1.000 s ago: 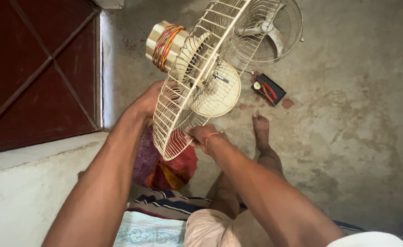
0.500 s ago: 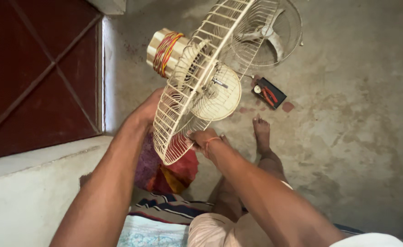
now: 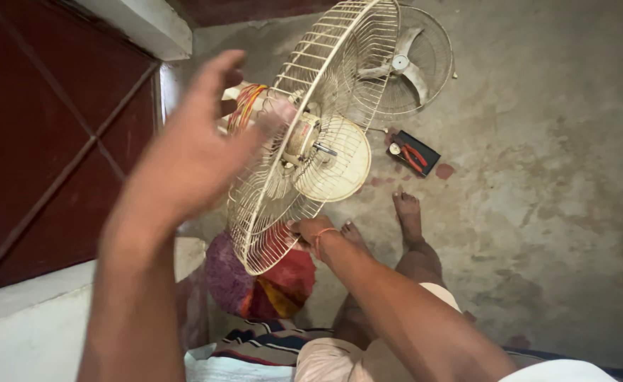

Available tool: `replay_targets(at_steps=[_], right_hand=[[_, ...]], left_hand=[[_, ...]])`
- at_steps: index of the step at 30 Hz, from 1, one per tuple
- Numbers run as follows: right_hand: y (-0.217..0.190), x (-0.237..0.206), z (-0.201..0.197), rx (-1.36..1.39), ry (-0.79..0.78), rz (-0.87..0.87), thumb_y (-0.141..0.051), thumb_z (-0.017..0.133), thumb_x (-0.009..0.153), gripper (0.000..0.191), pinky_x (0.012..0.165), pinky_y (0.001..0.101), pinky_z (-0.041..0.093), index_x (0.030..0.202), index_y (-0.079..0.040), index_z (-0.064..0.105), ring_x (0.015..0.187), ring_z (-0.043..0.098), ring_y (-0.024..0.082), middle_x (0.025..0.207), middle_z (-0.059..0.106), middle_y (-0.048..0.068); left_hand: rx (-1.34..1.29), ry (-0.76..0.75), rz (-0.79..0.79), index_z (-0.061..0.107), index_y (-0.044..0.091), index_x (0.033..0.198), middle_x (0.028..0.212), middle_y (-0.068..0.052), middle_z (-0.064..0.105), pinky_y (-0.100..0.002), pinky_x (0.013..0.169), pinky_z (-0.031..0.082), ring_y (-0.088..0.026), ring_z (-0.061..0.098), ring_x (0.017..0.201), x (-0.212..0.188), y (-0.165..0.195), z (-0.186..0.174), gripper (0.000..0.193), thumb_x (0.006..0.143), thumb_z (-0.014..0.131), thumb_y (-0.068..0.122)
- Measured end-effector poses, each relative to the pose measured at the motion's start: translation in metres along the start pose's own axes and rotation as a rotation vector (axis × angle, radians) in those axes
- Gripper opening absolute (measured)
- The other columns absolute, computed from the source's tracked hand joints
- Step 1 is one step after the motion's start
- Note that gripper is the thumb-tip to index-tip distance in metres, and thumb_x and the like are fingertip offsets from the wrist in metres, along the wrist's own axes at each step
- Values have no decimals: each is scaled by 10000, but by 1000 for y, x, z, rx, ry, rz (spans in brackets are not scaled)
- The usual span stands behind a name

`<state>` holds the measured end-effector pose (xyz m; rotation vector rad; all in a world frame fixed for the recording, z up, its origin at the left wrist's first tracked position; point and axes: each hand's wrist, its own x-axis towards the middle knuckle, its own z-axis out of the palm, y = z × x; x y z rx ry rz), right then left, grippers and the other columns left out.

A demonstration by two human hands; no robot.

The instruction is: The person sits on the floor and repairs a pedestal fan, using pliers to loosen and remove parts from the fan motor housing. They then handle the fan guard and blades, reposition the fan head, and reattach the front guard to the motor assembly.

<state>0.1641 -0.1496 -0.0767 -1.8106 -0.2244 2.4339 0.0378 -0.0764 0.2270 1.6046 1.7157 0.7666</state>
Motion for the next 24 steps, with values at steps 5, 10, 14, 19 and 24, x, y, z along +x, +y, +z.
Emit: replay_targets(at_steps=[5, 10, 14, 19, 24], right_hand=[[-3, 10, -4, -37, -48, -2, -69, 676, 931, 146, 608, 389, 665, 975, 70, 684, 706, 701, 236, 870, 710, 154], [-8, 11, -32, -382, -4, -212, -171, 697, 876, 316, 812, 378, 563, 1163, -41, 695, 967, 665, 244, 1053, 706, 85], [-30, 3, -45, -408, 373, -703, -275, 688, 923, 529, 1011, 378, 480, 1372, -13, 597, 1204, 617, 262, 1289, 653, 134], [-68, -25, -31, 219, -4, -693, -433, 544, 956, 705, 926, 385, 568, 1546, -73, 405, 1274, 564, 269, 1483, 529, 140], [-89, -54, -25, 148, -200, -749, -421, 619, 918, 831, 872, 377, 573, 1613, -120, 276, 1325, 517, 262, 1591, 412, 101]], left_hand=[[587, -136, -207, 355, -35, 1465, 1436, -270, 512, -521, 958, 476, -439, 607, 1158, 0, 47, 25, 765, 845, 672, 283], [803, -48, -270, 398, -68, 1463, 1178, -280, 665, -545, 769, 559, -458, 717, 851, -3, 66, 39, 669, 888, 622, 191], [924, 79, -187, 463, -78, 1423, 1100, -266, 708, -545, 691, 574, -427, 737, 781, -8, 64, 41, 587, 881, 597, 105], [929, 66, -264, 460, -58, 1436, 1098, -252, 703, -551, 667, 568, -422, 735, 772, -11, 63, 40, 585, 896, 593, 123], [919, 23, -264, 449, -34, 1443, 1114, -234, 694, -556, 661, 559, -420, 726, 783, -3, 78, 38, 635, 873, 627, 182]])
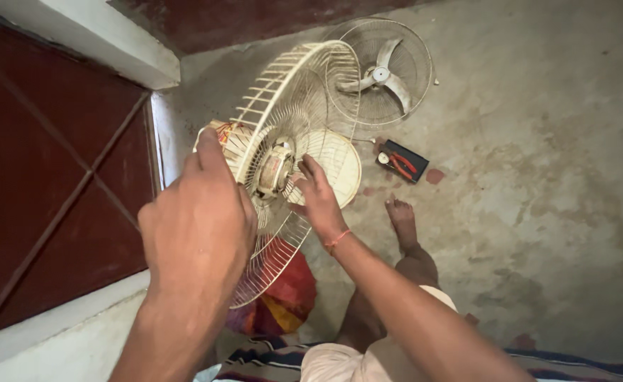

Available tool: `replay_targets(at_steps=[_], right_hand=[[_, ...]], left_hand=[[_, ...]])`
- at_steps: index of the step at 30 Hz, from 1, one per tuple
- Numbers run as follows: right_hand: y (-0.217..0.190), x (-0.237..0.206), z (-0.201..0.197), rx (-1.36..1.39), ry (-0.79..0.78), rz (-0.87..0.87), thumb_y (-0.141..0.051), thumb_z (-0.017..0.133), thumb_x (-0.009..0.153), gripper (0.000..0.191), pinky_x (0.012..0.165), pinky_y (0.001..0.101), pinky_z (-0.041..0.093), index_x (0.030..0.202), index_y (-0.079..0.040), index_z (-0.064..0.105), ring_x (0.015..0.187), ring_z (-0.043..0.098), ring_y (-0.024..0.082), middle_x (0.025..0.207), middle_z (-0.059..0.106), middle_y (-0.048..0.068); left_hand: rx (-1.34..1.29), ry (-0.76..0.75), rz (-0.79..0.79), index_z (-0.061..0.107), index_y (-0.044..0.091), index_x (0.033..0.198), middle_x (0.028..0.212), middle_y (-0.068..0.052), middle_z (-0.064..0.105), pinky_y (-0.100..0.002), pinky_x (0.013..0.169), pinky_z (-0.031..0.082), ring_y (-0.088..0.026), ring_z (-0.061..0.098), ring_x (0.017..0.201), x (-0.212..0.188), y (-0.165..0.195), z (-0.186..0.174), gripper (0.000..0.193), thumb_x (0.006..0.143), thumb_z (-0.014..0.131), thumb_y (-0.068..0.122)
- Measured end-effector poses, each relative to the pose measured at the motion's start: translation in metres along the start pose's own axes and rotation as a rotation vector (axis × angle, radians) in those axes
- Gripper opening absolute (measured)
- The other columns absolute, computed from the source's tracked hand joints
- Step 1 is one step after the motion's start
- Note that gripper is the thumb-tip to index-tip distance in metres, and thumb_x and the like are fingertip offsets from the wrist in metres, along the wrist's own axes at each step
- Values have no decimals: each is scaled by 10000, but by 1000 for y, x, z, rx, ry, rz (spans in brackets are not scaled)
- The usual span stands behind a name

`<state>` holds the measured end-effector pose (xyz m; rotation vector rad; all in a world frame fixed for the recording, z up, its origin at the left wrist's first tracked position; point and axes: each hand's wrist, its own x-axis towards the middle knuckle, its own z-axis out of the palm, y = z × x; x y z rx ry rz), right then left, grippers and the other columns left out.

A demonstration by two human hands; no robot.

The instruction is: The person sits on the floor and repairs a pedestal fan, using pliers to loosen and remove parts from the fan motor housing. They then handle the fan guard and blades, reposition the fan head, and reattach the front guard to the motor assembly.

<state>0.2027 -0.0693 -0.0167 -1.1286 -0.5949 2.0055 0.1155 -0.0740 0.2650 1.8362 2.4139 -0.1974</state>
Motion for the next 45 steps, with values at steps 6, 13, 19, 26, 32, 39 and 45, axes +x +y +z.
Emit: replay_targets(at_steps=[6, 13, 19, 26, 32, 39, 45], right_hand=[[-1, -8, 17, -182, -58, -126, -387, 851, 744, 1081, 965, 399, 597, 1605, -146, 244, 1374, 484, 287, 1565, 380, 143], [3, -10, 19, -350, 19, -240, -479, 883, 712, 1096, 1159, 406, 442, 1591, -69, 373, 1421, 517, 297, 1564, 509, 197], [15, -20, 30, -346, 113, -220, -548, 887, 647, 1317, 1145, 414, 426, 1609, -47, 140, 1450, 438, 310, 1607, 374, 210], [19, -9, 17, -609, 46, -286, -661, 877, 634, 1374, 1284, 454, 329, 1677, -88, 189, 1600, 272, 359, 1744, 187, 226], [23, -13, 21, -698, -25, -118, -676, 860, 513, 1549, 1245, 471, 208, 1677, -138, -9, 1590, 93, 376, 1738, 27, 204], [27, -19, 25, -589, -9, -163, -681, 869, 556, 1524, 1281, 457, 239, 1688, -123, 17, 1608, 170, 384, 1736, 133, 226], [38, -17, 29, -508, -19, -121, -663, 881, 554, 1571, 1273, 440, 228, 1668, -50, -42, 1579, 197, 385, 1691, 182, 266]], left_hand=[[-25, -146, -45, 419, 21, 1484, 1176, -206, 683, -565, 727, 545, -427, 711, 879, 0, 3, -7, 744, 839, 672, 291], [-792, -306, -168, 545, 92, 1471, 1345, -170, 695, -406, 1027, 488, -298, 658, 1237, 41, -73, 24, 718, 946, 525, 583], [-22, -341, 344, 364, 207, 1583, 1648, -135, 310, -557, 1174, 253, -427, 217, 1506, 119, -124, 130, 909, 777, 752, 371], [131, -618, 338, 217, 305, 1602, 1697, -104, 130, -617, 1187, 202, -419, 90, 1521, 139, -128, 165, 1011, 777, 800, 365], [155, -607, 438, 197, 284, 1580, 1663, -143, 166, -615, 1213, 229, -472, 146, 1497, 135, -123, 174, 1061, 735, 834, 356], [112, -641, 374, 201, 329, 1581, 1670, -142, 144, -599, 1200, 262, -508, 151, 1482, 130, -125, 168, 1069, 725, 840, 323], [142, -628, 423, 195, 315, 1587, 1659, -154, 151, -604, 1195, 245, -494, 149, 1485, 130, -120, 171, 1096, 708, 849, 346]])
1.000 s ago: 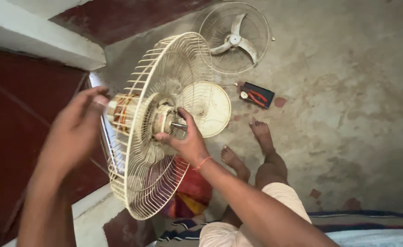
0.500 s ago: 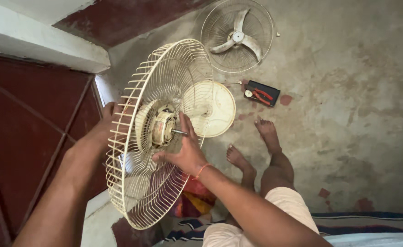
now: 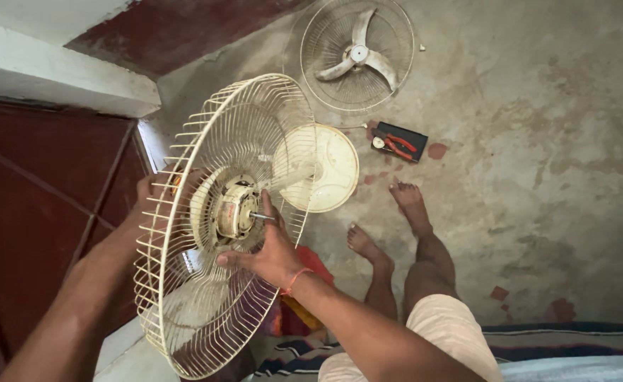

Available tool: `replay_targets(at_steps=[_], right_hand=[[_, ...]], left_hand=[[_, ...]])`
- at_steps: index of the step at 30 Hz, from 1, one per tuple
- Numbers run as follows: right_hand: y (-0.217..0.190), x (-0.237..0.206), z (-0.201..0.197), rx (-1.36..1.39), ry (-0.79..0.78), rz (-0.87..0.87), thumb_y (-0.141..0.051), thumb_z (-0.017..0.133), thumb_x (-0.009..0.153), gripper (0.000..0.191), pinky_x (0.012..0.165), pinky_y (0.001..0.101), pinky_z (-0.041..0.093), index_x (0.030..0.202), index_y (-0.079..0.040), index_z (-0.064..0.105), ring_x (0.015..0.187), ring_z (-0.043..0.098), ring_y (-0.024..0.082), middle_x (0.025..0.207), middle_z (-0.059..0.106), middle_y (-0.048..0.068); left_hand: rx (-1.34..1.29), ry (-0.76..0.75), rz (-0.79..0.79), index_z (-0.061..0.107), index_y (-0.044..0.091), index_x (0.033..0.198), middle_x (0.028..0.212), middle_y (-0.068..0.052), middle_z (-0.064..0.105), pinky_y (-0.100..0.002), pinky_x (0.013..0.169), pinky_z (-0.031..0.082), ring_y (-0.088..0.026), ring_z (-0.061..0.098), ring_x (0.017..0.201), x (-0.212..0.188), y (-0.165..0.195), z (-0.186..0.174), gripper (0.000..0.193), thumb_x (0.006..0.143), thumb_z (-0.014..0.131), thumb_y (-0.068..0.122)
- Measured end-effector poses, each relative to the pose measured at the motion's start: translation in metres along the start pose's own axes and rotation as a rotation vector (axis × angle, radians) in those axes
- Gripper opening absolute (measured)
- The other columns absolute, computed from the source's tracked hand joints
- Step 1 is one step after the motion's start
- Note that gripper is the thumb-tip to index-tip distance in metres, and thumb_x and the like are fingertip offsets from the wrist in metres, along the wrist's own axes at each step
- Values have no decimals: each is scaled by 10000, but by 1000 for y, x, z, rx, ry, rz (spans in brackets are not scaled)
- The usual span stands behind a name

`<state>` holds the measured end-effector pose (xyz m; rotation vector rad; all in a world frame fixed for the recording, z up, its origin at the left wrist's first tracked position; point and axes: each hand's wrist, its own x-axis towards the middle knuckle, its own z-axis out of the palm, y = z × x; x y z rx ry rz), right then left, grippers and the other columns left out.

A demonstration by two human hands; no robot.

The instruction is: The person sits on the floor and repairs a pedestal fan, using pliers to loosen and remove parts from the fan motor housing. They then handle the fan guard and blades, reposition the fan head, and reattach the front guard to the motor assembly.

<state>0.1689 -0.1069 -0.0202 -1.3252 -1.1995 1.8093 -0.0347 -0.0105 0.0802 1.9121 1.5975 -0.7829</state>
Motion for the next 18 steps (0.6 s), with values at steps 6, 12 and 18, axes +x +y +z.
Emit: replay_targets(at_steps=[6, 12, 18], right_hand=[[11, 6, -1, 7, -39, -126, -657, 878, 626, 1551, 1302, 430, 191, 1665, -7, -72, 1628, 145, 377, 1744, 117, 278], [14, 9, 3, 33, -43, -153, -662, 857, 635, 1547, 1297, 421, 214, 1668, 15, -74, 1622, 181, 376, 1738, 153, 267], [11, 10, -5, -33, -74, -104, -707, 837, 612, 1569, 1274, 435, 252, 1669, -17, -94, 1602, 194, 384, 1714, 164, 277]], left_hand=[[23, 13, 17, 189, 302, 1592, 1648, -166, 157, -610, 1189, 229, -479, 147, 1488, 2, -2, 0, 1124, 690, 857, 368], [47, 27, 46, 183, 288, 1598, 1637, -177, 163, -615, 1184, 212, -464, 145, 1492, 3, -5, 1, 1154, 673, 865, 390], [67, 40, 60, 177, 275, 1603, 1626, -189, 169, -620, 1179, 196, -450, 142, 1495, 3, -6, -2, 1184, 656, 874, 412]])
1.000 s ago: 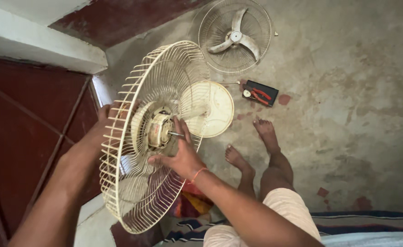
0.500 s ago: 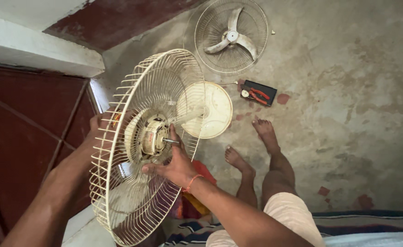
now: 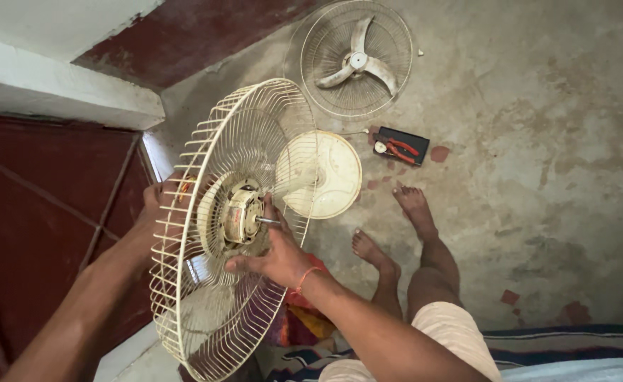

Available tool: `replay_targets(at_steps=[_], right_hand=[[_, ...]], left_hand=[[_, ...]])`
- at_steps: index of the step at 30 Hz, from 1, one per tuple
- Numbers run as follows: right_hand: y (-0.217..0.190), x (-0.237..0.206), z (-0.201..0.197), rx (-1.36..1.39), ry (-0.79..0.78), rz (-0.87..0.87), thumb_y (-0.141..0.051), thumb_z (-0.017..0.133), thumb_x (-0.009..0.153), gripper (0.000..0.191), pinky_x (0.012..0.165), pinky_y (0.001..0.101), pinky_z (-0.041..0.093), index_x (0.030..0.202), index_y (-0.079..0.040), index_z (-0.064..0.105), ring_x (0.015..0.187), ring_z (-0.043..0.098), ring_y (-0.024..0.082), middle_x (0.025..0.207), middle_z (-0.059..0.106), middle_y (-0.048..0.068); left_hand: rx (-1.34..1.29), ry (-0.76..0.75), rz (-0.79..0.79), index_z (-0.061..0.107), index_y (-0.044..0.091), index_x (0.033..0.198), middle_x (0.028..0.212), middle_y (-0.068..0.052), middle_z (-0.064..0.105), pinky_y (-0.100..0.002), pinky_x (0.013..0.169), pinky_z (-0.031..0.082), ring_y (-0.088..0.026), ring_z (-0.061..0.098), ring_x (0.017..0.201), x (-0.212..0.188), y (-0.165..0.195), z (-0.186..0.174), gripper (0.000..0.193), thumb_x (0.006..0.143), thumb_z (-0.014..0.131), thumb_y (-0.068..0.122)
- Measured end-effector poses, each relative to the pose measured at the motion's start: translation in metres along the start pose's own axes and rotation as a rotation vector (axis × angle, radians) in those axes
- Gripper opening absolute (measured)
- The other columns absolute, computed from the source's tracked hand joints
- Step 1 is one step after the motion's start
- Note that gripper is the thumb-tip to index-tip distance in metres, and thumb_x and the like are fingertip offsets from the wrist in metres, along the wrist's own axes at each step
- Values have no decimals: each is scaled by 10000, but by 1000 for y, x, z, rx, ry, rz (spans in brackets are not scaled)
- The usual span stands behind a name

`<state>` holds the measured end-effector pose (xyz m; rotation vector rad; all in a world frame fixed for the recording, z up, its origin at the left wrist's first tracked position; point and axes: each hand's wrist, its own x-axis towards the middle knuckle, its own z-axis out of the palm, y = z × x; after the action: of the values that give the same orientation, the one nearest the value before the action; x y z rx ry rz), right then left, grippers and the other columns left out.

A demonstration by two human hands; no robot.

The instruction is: The person sits on the floor and repairs a pedestal fan, using pliers to loosen and remove parts from the fan motor housing. They then handle the fan guard and blades, reposition the fan head, and reattach the front guard to the motor assembly.

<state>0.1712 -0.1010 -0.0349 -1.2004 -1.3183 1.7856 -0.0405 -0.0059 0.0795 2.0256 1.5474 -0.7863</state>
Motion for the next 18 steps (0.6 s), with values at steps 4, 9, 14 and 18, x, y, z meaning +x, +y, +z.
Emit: replay_targets(at_steps=[4, 9, 14, 18], right_hand=[[-6, 0, 0, -41, 5, 54, -721, 825, 573, 1592, 1260, 450, 228, 1685, -55, -98, 1591, 155, 396, 1714, 133, 273], [-9, 0, -3, 37, -51, 56, -751, 814, 570, 1596, 1266, 440, 210, 1661, -42, -111, 1600, 134, 381, 1717, 114, 265], [-8, -3, 1, 72, -42, 56, -721, 823, 607, 1570, 1277, 425, 190, 1663, -19, -104, 1608, 115, 367, 1726, 97, 263], [-3, 0, 3, 46, -33, -22, -676, 843, 658, 1494, 1303, 421, 190, 1670, -13, -33, 1632, 126, 368, 1743, 110, 266]], left_hand=[[10, 1, 9, 173, 266, 1607, 1619, -197, 174, -624, 1176, 185, -440, 141, 1497, 0, 0, -1, 1205, 644, 879, 426], [27, 9, 30, 168, 254, 1611, 1609, -206, 179, -628, 1171, 171, -427, 139, 1499, 1, -3, 0, 1231, 630, 886, 445], [86, 49, 111, 175, 208, 1610, 1619, -237, 193, -650, 1131, 167, -430, 125, 1494, 4, -3, 1, 1271, 589, 888, 462], [-19, -19, -13, 265, 234, 1553, 1596, -231, 232, -618, 1161, 183, -466, 194, 1435, 1, 0, 0, 1022, 714, 825, 398]])
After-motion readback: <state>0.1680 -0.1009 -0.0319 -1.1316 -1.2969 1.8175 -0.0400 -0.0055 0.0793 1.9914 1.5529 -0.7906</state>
